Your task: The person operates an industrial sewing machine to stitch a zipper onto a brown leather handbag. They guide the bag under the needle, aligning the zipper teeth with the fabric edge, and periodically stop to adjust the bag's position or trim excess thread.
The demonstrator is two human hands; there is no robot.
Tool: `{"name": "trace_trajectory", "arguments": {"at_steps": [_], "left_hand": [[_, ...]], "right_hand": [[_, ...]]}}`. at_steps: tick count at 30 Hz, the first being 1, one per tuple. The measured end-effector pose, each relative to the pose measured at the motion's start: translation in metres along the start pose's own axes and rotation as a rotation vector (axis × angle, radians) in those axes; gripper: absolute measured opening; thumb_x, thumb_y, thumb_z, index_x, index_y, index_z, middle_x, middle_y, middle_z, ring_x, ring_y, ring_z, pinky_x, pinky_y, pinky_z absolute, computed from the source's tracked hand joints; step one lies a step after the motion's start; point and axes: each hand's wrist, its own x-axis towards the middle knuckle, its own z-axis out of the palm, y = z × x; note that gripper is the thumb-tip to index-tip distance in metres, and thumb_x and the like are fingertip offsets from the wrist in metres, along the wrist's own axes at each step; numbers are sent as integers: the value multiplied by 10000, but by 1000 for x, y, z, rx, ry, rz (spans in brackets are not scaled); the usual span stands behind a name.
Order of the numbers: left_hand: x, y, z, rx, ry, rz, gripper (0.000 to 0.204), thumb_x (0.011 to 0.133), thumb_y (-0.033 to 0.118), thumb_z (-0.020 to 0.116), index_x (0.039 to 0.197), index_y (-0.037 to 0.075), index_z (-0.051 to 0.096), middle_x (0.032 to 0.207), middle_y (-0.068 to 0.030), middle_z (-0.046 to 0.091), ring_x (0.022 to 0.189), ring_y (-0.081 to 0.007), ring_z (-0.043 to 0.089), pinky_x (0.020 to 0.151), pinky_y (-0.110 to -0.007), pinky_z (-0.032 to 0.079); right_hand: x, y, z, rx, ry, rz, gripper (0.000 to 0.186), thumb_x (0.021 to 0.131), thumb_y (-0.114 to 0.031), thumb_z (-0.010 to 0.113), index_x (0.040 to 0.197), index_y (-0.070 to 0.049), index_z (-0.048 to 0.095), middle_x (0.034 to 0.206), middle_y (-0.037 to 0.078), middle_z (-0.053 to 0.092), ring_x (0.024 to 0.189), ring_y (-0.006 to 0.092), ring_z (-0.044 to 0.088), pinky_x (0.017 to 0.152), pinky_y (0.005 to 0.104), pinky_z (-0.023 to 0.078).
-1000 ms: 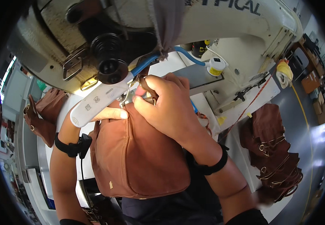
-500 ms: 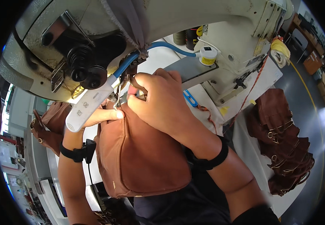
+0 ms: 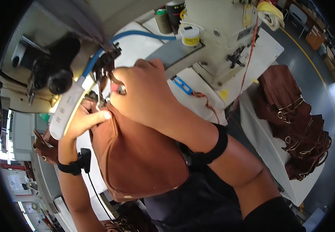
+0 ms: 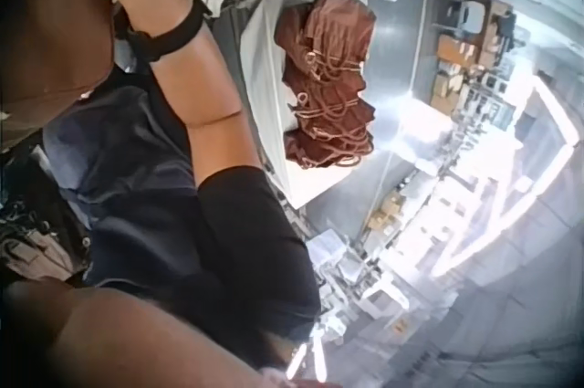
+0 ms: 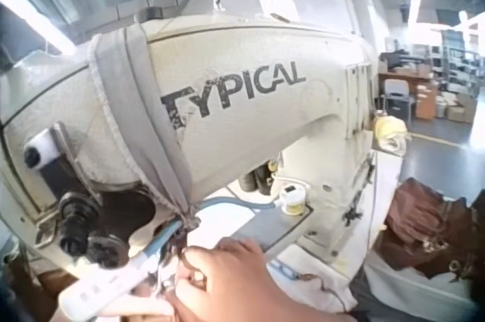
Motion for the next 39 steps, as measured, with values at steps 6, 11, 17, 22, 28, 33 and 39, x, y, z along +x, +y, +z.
{"name": "trace_trajectory", "arguments": {"at_steps": [6, 11, 17, 22, 28, 33, 39], "left_hand": [[-2, -5, 3, 22, -3, 7, 521, 798, 353, 922, 1115, -1, 707, 875, -1, 661, 807, -83, 578, 728, -252, 480], [-4, 4, -1, -30, -26, -19, 524, 794, 396, 922, 1084, 6, 723, 928, -10, 680, 866, -93, 595, 790, -270, 505], [-7, 16, 1, 176, 76, 186, 438, 795, 400, 912, 972, 32, 753, 850, 12, 676, 763, -102, 569, 689, -297, 474], [-1, 9, -2, 159, -8, 108, 485, 769, 416, 927, 987, 28, 735, 802, 15, 649, 727, -105, 554, 676, -298, 470], [-7, 21, -3, 320, 44, 103, 516, 752, 445, 932, 967, 25, 724, 762, 1, 619, 701, -116, 538, 652, -313, 463], [-7, 25, -6, 201, -42, -174, 550, 736, 453, 937, 1041, 39, 743, 772, -13, 665, 690, -114, 559, 651, -332, 481], [-5, 31, -26, 91, -77, -100, 541, 766, 363, 913, 1132, 21, 710, 876, -60, 704, 765, -134, 621, 702, -329, 526]], "right_hand": [[0, 0, -5, 31, -77, 44, 131, 812, -208, 696, 816, -77, 700, 635, 53, 571, 717, 258, 577, 909, 369, 399], [4, -4, -10, 19, -105, 60, 142, 829, -205, 696, 819, -63, 704, 621, 53, 569, 706, 252, 570, 891, 356, 392], [0, -4, -5, 20, -83, 28, 109, 836, -195, 699, 852, -88, 703, 706, 30, 619, 781, 232, 583, 935, 351, 384], [-1, -5, -7, 2, -80, 33, 94, 832, -188, 705, 850, -97, 696, 694, 22, 602, 786, 228, 580, 943, 352, 379], [-1, -2, -7, -2, -82, 23, 92, 823, -187, 714, 850, -101, 696, 684, 22, 603, 794, 236, 583, 928, 362, 385], [-3, -2, -4, -23, -18, -9, 98, 828, -182, 717, 862, -96, 688, 710, 30, 623, 782, 252, 582, 915, 378, 404], [-54, -37, -2, 327, 47, 319, 158, 946, -166, 739, 979, -16, 707, 845, 48, 691, 827, 137, 617, 793, 330, 503]]}}
